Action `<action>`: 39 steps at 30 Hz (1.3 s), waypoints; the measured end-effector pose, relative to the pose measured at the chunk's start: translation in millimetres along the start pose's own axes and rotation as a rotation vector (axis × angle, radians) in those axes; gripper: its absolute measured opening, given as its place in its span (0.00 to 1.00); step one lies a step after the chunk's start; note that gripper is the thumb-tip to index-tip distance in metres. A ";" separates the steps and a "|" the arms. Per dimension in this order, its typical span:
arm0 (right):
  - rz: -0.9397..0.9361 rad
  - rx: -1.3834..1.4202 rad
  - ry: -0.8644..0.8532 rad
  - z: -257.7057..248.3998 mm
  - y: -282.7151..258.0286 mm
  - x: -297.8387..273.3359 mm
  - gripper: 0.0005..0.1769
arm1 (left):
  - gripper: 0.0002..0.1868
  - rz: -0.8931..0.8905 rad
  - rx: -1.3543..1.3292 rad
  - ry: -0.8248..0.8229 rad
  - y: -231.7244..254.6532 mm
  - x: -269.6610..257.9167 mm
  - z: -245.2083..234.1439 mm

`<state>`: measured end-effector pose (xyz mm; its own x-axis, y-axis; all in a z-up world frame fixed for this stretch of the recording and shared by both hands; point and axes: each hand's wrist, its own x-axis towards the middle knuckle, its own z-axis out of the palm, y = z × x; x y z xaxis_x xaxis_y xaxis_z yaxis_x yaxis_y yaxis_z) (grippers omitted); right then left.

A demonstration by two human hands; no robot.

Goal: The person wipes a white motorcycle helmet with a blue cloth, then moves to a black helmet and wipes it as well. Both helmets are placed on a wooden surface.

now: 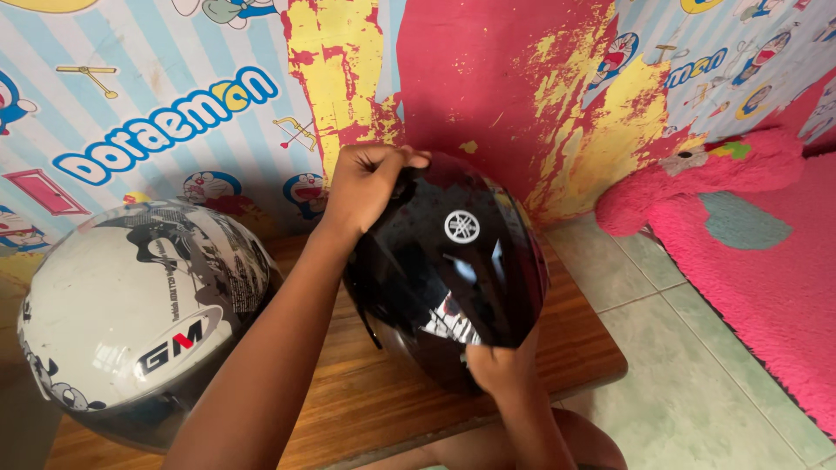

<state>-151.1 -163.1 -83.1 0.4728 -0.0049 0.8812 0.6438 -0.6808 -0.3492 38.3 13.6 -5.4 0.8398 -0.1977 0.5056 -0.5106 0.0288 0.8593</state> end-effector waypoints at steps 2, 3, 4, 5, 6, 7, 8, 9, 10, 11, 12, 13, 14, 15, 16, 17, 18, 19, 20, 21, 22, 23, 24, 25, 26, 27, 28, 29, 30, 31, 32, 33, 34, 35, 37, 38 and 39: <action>0.010 0.014 -0.034 -3.1 16.6 -3.7 0.20 | 0.14 -0.038 -0.003 0.044 3.1 0.5 3.7; 0.013 0.024 -0.050 -2.8 23.8 -8.4 0.21 | 0.13 -0.028 0.008 0.045 3.9 -0.4 6.8; 0.086 0.063 -0.049 -2.7 28.8 -16.4 0.20 | 0.13 -0.018 0.018 0.046 4.3 -1.1 11.6; 0.161 0.104 -0.048 -2.3 30.9 -27.7 0.19 | 0.12 -0.010 0.031 0.047 4.5 -2.2 15.1; 0.237 0.144 -0.048 0.3 31.2 -40.2 0.18 | 0.12 -0.002 0.035 0.050 4.6 -3.0 16.5; 0.258 0.110 -0.051 3.8 25.7 -56.8 0.18 | 0.12 0.001 0.039 0.053 4.1 -5.6 17.4; 0.278 0.076 -0.055 6.5 18.1 -73.0 0.19 | 0.12 0.004 0.043 0.056 3.5 -8.0 18.2; 0.298 0.039 -0.057 8.3 14.9 -83.1 0.19 | 0.12 0.014 0.037 0.054 2.9 -8.7 18.8; 0.215 -0.060 -0.075 8.7 11.2 -90.9 0.20 | 0.12 0.023 0.031 0.053 2.5 -9.2 18.5; 0.130 -0.159 -0.087 9.0 2.8 -98.7 0.21 | 0.12 0.037 0.025 0.047 2.8 -8.8 18.4; 0.045 -0.258 -0.100 11.5 -4.6 -102.7 0.22 | 0.12 0.036 0.026 0.043 3.2 -9.1 17.5; -0.001 -0.326 -0.113 16.7 -10.4 -102.8 0.21 | 0.12 0.037 0.027 0.035 3.6 -8.7 16.8; -0.047 -0.394 -0.126 20.9 -16.5 -101.4 0.21 | 0.12 0.037 0.027 0.027 3.8 -8.5 16.2; -0.091 -0.465 -0.141 23.7 -22.2 -99.3 0.20 | 0.12 0.027 0.036 0.028 3.2 -9.6 16.5; -0.075 -0.442 -0.183 27.0 -26.5 -95.5 0.19 | 0.12 0.016 0.045 0.029 2.5 -11.0 17.2; -0.061 -0.419 -0.220 32.1 -28.0 -89.3 0.18 | 0.13 0.010 0.056 0.029 2.2 -11.0 17.1; -0.046 -0.395 -0.257 36.7 -29.1 -83.3 0.18 | 0.13 0.037 0.042 0.018 2.0 -11.0 16.9; -0.048 -0.368 -0.265 41.2 -31.1 -78.5 0.18 | 0.13 0.065 0.028 0.010 1.7 -10.9 16.7; -0.051 -0.342 -0.273 45.2 -32.2 -74.5 0.18 | 0.13 0.093 0.014 0.002 1.4 -10.6 16.7; -0.056 -0.313 -0.284 47.1 -31.7 -71.5 0.18 | 0.12 0.067 0.021 0.002 1.0 -10.4 16.5; -0.059 -0.322 -0.307 48.0 -31.5 -70.6 0.17 | 0.12 0.042 0.027 0.001 0.8 -9.9 15.9; -0.062 -0.328 -0.331 47.7 -32.1 -72.2 0.17 | 0.12 0.015 0.035 0.003 0.6 -9.9 14.7; -0.065 -0.335 -0.356 46.3 -31.0 -74.8 0.17 | 0.12 0.027 0.035 -0.002 0.5 -10.1 13.6; -0.094 -0.355 -0.371 42.0 -29.7 -80.2 0.19 | 0.12 0.042 0.035 -0.008 0.7 -9.5 13.2; -0.124 -0.376 -0.387 34.7 -29.4 -89.1 0.20 | 0.12 0.056 0.034 -0.014 0.8 -9.1 13.2; -0.150 -0.398 -0.406 27.6 -27.2 -99.1 0.21 | 0.12 0.055 0.021 -0.014 0.2 -10.1 14.0; -0.127 -0.368 -0.406 21.7 -23.1 -109.7 0.23 | 0.12 0.055 0.008 -0.015 -0.3 -10.3 14.4; -0.105 -0.338 -0.402 15.8 -18.8 -121.6 0.24 | 0.12 0.056 -0.004 -0.016 -0.3 -9.7 14.6; -0.083 -0.307 -0.398 11.5 -12.3 -132.7 0.26 | 0.12 0.064 0.015 -0.017 -0.3 -9.7 14.9; -0.024 -0.206 -0.274 8.2 -2.2 -141.3 0.24 | 0.12 0.073 0.035 -0.015 0.0 -9.0 14.2; 0.033 -0.104 -0.150 5.5 9.0 -148.1 0.22 | 0.12 0.082 0.054 -0.012 0.1 -9.4 13.6; 0.092 -0.001 -0.032 4.6 18.2 -154.2 0.20 | 0.12 0.081 0.036 -0.011 -0.3 -10.2 13.9; 0.260 0.103 0.025 11.9 28.9 -154.9 0.19 | 0.12 0.080 0.018 -0.009 -0.5 -8.3 14.5; 0.429 0.206 0.079 20.0 38.8 -151.0 0.19 | 0.12 0.077 -0.001 -0.005 -1.0 -9.6 15.5; 0.573 0.323 0.119 25.2 43.2 -138.8 0.17 | 0.12 0.054 0.007 0.010 -0.4 -12.5 16.0; 0.546 0.338 0.106 29.4 45.5 -124.2 0.16 | 0.12 0.047 0.013 0.017 0.7 -12.0 16.0; 0.520 0.357 0.094 31.6 39.8 -111.6 0.15 | 0.12 0.050 0.011 0.012 1.6 -11.8 15.2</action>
<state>-159.2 -166.5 -205.5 0.7331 -0.3444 0.5864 0.5128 -0.2863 -0.8093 24.8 1.2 -11.2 0.8152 -0.1841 0.5491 -0.5542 0.0275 0.8319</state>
